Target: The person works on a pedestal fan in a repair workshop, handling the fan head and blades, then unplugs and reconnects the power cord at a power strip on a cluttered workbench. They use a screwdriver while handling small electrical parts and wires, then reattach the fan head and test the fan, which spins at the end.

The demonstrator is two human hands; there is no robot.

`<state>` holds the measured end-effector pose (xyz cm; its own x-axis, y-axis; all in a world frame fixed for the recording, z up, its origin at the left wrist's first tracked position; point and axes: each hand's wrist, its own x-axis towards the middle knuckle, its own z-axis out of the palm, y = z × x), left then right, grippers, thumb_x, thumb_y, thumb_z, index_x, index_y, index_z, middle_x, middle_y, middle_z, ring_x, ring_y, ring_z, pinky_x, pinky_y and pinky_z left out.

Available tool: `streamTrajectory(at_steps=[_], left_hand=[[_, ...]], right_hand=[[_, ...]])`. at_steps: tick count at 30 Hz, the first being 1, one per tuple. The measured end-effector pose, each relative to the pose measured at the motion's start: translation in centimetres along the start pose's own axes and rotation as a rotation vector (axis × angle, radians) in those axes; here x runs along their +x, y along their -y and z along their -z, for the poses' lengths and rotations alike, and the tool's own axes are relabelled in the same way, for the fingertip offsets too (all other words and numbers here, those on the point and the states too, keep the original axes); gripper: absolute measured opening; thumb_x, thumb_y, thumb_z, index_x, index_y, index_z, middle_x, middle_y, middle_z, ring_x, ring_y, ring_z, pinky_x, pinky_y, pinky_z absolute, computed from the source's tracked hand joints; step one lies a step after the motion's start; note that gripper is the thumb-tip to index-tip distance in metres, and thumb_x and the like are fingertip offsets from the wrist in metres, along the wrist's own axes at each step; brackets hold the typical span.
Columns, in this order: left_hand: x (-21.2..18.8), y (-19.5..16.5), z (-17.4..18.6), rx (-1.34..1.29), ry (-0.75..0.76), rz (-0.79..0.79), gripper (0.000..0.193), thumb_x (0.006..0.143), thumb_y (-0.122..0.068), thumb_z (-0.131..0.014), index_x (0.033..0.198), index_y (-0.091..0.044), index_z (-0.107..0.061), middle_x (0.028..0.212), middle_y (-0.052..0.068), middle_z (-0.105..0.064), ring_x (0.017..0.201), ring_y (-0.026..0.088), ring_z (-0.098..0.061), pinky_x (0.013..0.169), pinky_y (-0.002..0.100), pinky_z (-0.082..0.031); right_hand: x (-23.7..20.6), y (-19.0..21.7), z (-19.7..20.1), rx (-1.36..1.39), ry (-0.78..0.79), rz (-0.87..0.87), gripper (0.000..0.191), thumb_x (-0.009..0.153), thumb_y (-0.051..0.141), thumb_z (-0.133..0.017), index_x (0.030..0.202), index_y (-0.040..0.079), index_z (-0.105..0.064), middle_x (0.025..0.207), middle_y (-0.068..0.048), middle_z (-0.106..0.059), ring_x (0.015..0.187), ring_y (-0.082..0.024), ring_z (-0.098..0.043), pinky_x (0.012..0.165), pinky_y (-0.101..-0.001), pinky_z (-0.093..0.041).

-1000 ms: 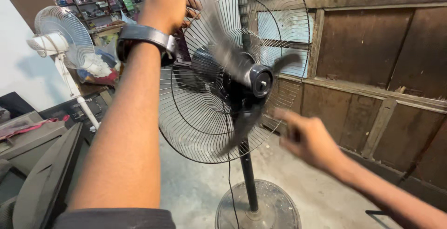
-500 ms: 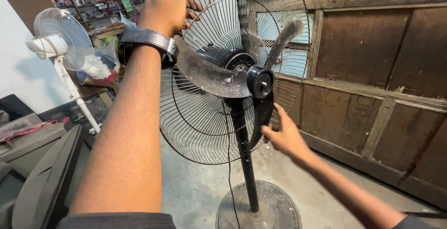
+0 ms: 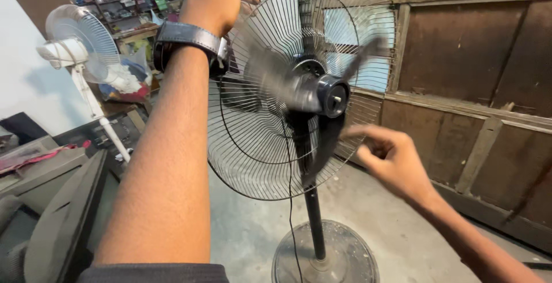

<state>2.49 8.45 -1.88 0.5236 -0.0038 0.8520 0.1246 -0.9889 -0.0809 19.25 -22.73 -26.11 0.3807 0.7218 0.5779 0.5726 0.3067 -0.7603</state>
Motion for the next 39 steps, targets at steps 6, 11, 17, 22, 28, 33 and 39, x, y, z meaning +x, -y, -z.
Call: streamTrajectory(at_steps=[6,11,17,22,28,33,39], left_hand=[[-0.4,-0.7,1.2,-0.048,-0.065,0.065,0.035,0.110,-0.024,-0.034,0.115,-0.001,-0.060,0.096,0.010,-0.079,0.073,0.019,-0.079,0.055,0.032,-0.062],[-0.1,-2.1,1.2,-0.211,-0.040,0.140,0.039,0.110,-0.027,-0.032,0.117,-0.002,-0.060,0.094,0.008,-0.079,0.072,0.019,-0.080,0.055,0.031,-0.063],[-0.4,-4.5,2.2,-0.422,-0.084,0.271,0.042,0.106,-0.036,-0.037,0.117,-0.005,-0.063,0.098,0.001,-0.076,0.071,0.018,-0.082,0.052,0.032,-0.064],[-1.3,-5.1,3.0,-0.438,-0.094,0.512,0.054,0.107,-0.048,-0.039,0.115,-0.008,-0.074,0.091,0.015,-0.080,0.074,0.024,-0.081,0.061,0.036,-0.062],[-0.7,-4.1,2.3,0.035,-0.199,0.243,0.057,0.110,-0.050,-0.038,0.110,-0.012,-0.080,0.113,0.021,-0.070,0.107,0.044,-0.064,0.093,0.049,-0.049],[-1.3,-4.1,3.0,0.128,-0.176,0.208,0.057,0.113,-0.046,-0.037,0.106,-0.009,-0.080,0.098,0.023,-0.072,0.095,0.045,-0.065,0.090,0.051,-0.051],[-1.0,-3.4,3.2,0.192,-0.205,0.088,0.070,0.115,-0.049,-0.045,0.080,0.006,-0.070,0.074,0.028,-0.066,0.079,0.048,-0.066,0.076,0.056,-0.052]], right_hand=[[2.6,1.1,0.3,-0.262,-0.139,-0.087,0.085,0.082,0.005,-0.065,0.159,0.022,-0.034,0.054,-0.009,-0.055,0.050,-0.011,-0.047,0.057,-0.0279,-0.048],[5.0,-0.9,-0.1,-0.337,-0.105,0.030,0.093,0.080,0.006,-0.067,0.162,0.020,-0.026,0.057,-0.009,-0.055,0.050,-0.015,-0.050,0.060,-0.0302,-0.049],[3.9,-3.2,-2.6,-0.083,-0.132,-0.019,0.082,0.079,0.006,-0.066,0.156,0.014,-0.038,0.067,-0.004,-0.059,0.053,-0.011,-0.051,0.052,-0.0302,-0.048],[-4.8,-4.7,-3.8,0.090,0.826,-0.047,0.018,0.081,0.008,-0.068,0.092,0.005,-0.082,0.087,0.000,-0.081,0.083,-0.007,-0.073,0.079,-0.0253,-0.059],[-3.8,-2.3,-2.1,-0.003,0.324,0.013,0.015,0.082,0.008,-0.065,0.086,0.002,-0.078,0.074,-0.001,-0.078,0.070,-0.004,-0.069,0.065,-0.0236,-0.058],[0.7,0.5,-0.3,-0.231,-0.093,0.030,0.051,0.082,0.005,-0.067,0.131,0.015,-0.065,0.057,-0.010,-0.055,0.053,-0.010,-0.047,0.053,-0.0309,-0.047],[4.6,-0.7,1.5,-0.463,-0.104,0.053,0.091,0.081,0.007,-0.069,0.162,0.019,-0.029,0.064,-0.013,-0.066,0.053,-0.019,-0.061,0.062,-0.0380,-0.053]])
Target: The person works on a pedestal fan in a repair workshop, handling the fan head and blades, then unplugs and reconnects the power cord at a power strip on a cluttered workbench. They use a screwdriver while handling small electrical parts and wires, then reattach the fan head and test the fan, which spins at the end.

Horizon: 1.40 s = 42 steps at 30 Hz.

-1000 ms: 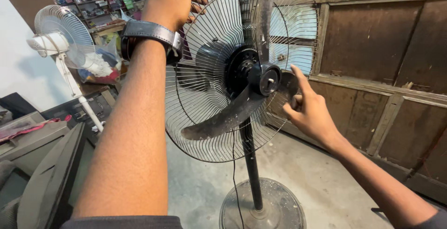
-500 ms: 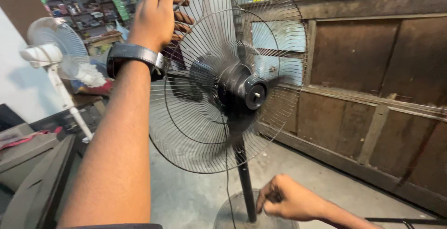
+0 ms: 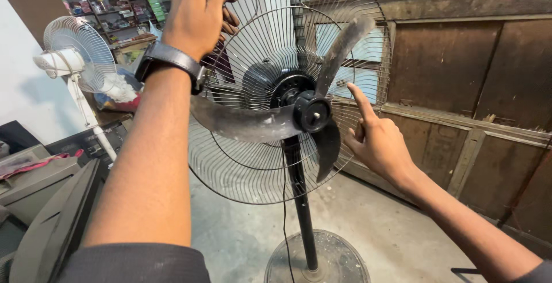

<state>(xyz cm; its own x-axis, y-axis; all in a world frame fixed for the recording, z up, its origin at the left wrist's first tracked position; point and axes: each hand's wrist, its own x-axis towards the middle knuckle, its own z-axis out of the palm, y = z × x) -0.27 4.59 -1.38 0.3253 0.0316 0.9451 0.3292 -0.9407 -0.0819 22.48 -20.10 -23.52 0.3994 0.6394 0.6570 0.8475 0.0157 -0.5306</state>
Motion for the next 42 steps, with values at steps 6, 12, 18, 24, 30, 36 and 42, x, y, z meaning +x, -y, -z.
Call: streamTrajectory(at_steps=[6,12,18,24,30,36,42], left_hand=[[-0.3,1.9,0.0,-0.024,0.024,0.027,0.070,0.115,-0.048,-0.047,0.078,0.008,-0.066,0.074,0.031,-0.062,0.077,0.051,-0.065,0.077,0.057,-0.050],[0.1,2.9,-0.7,-0.027,0.070,0.154,0.069,0.111,-0.052,-0.045,0.084,0.008,-0.067,0.080,0.034,-0.063,0.086,0.051,-0.065,0.081,0.056,-0.050],[0.2,3.7,-0.8,-0.077,0.118,0.274,0.071,0.107,-0.058,-0.044,0.094,0.007,-0.070,0.097,0.036,-0.067,0.099,0.051,-0.064,0.090,0.054,-0.047],[-0.3,1.9,0.8,-0.312,0.152,0.247,0.066,0.105,-0.053,-0.037,0.114,-0.006,-0.082,0.100,0.026,-0.074,0.087,0.040,-0.071,0.081,0.045,-0.056],[-0.3,1.4,0.8,-0.657,0.283,0.396,0.064,0.103,-0.053,-0.034,0.118,-0.010,-0.078,0.104,0.012,-0.081,0.074,0.018,-0.079,0.060,0.030,-0.065],[-0.6,3.2,0.1,-0.148,0.032,0.283,0.066,0.105,-0.057,-0.037,0.111,-0.011,-0.084,0.119,0.026,-0.068,0.111,0.045,-0.062,0.098,0.047,-0.043],[-0.4,3.5,-0.1,-0.191,0.105,0.403,0.062,0.104,-0.058,-0.035,0.112,-0.017,-0.080,0.124,0.025,-0.068,0.121,0.042,-0.060,0.111,0.041,-0.042]], right_hand=[[-4.2,0.1,-6.1,0.546,0.202,-0.236,0.113,0.072,0.012,-0.071,0.168,0.018,-0.012,0.077,-0.008,-0.073,0.058,-0.015,-0.069,0.055,-0.0317,-0.059],[-8.0,1.4,-5.9,0.750,0.774,-0.129,0.026,0.091,0.004,-0.066,0.110,-0.008,-0.080,0.066,-0.002,-0.065,0.054,-0.010,-0.048,0.050,-0.0276,-0.037],[-5.6,4.7,-2.1,0.223,-0.141,0.100,0.074,0.077,0.004,-0.068,0.149,0.011,-0.049,0.051,-0.005,-0.055,0.043,-0.009,-0.054,0.047,-0.0292,-0.050],[-2.1,-0.5,-4.0,0.177,-0.090,-0.084,0.087,0.081,0.008,-0.070,0.157,0.011,-0.028,0.060,-0.006,-0.065,0.047,-0.010,-0.060,0.052,-0.0304,-0.052],[-8.2,-1.8,-5.9,0.381,0.632,-0.142,0.026,0.086,0.010,-0.075,0.109,-0.002,-0.080,0.060,-0.003,-0.049,0.055,-0.010,-0.047,0.051,-0.0263,-0.041],[-5.8,2.2,-3.3,0.252,-0.081,-0.016,0.070,0.078,0.008,-0.067,0.147,0.014,-0.053,0.052,-0.005,-0.056,0.045,-0.009,-0.054,0.049,-0.0282,-0.048],[-2.0,2.3,-3.3,0.097,0.020,-0.144,0.090,0.080,0.014,-0.073,0.158,0.012,-0.028,0.054,-0.004,-0.060,0.047,-0.015,-0.060,0.058,-0.0335,-0.053]])
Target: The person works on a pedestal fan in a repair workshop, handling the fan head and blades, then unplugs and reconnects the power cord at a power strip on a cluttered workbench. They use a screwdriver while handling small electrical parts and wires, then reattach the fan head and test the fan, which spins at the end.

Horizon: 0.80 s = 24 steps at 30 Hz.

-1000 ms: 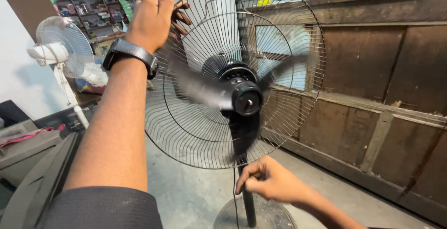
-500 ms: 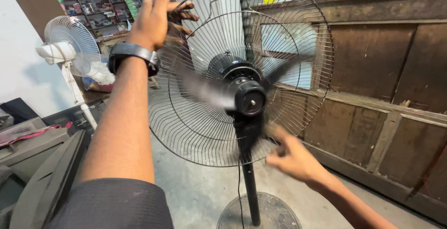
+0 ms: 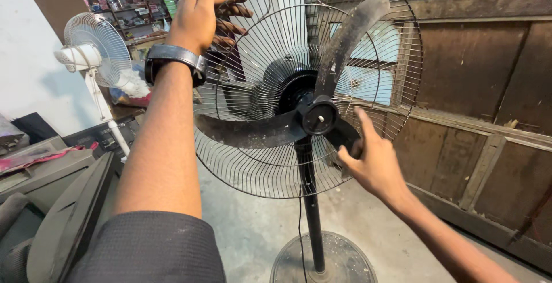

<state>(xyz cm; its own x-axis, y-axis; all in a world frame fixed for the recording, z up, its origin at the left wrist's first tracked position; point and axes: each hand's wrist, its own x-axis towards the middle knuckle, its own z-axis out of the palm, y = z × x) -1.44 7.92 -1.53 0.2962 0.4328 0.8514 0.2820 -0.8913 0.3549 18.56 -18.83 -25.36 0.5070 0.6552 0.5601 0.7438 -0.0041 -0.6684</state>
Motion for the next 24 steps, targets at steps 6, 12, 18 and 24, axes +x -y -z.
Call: streamTrajectory(at_steps=[6,12,18,24], left_hand=[[-0.3,-0.2,-0.3,0.013,-0.066,-0.063,0.062,0.102,-0.056,-0.037,0.105,-0.016,-0.085,0.118,0.024,-0.067,0.111,0.043,-0.059,0.101,0.044,-0.041],[-0.1,-0.2,-0.4,0.011,-0.041,-0.141,0.063,0.106,-0.054,-0.035,0.107,-0.013,-0.083,0.114,0.023,-0.072,0.108,0.040,-0.064,0.100,0.045,-0.045],[-0.8,-1.6,0.2,-0.030,-0.017,-0.191,0.063,0.106,-0.051,-0.033,0.108,-0.011,-0.082,0.100,0.017,-0.078,0.096,0.036,-0.073,0.093,0.043,-0.052],[-1.0,-2.5,0.4,-0.271,0.152,-0.035,0.062,0.105,-0.045,-0.031,0.108,-0.009,-0.080,0.091,0.010,-0.081,0.073,0.025,-0.079,0.071,0.033,-0.064]], right_hand=[[-3.9,-2.1,-3.2,0.474,0.617,-0.193,0.069,0.081,0.011,-0.071,0.145,0.008,-0.048,0.065,0.003,-0.062,0.055,-0.008,-0.052,0.052,-0.0281,-0.045],[-4.7,1.1,-0.9,0.200,0.103,0.117,0.058,0.082,0.010,-0.069,0.139,0.014,-0.061,0.054,-0.006,-0.057,0.050,-0.009,-0.052,0.050,-0.0287,-0.047],[0.4,2.0,1.7,-0.166,0.036,0.056,0.105,0.079,0.013,-0.074,0.164,0.017,-0.012,0.065,-0.016,-0.071,0.055,-0.029,-0.066,0.062,-0.0408,-0.053],[-1.6,-1.4,-2.0,0.374,0.301,-0.152,0.096,0.072,0.013,-0.071,0.157,0.013,-0.027,0.072,0.001,-0.067,0.056,-0.012,-0.062,0.049,-0.0332,-0.052]])
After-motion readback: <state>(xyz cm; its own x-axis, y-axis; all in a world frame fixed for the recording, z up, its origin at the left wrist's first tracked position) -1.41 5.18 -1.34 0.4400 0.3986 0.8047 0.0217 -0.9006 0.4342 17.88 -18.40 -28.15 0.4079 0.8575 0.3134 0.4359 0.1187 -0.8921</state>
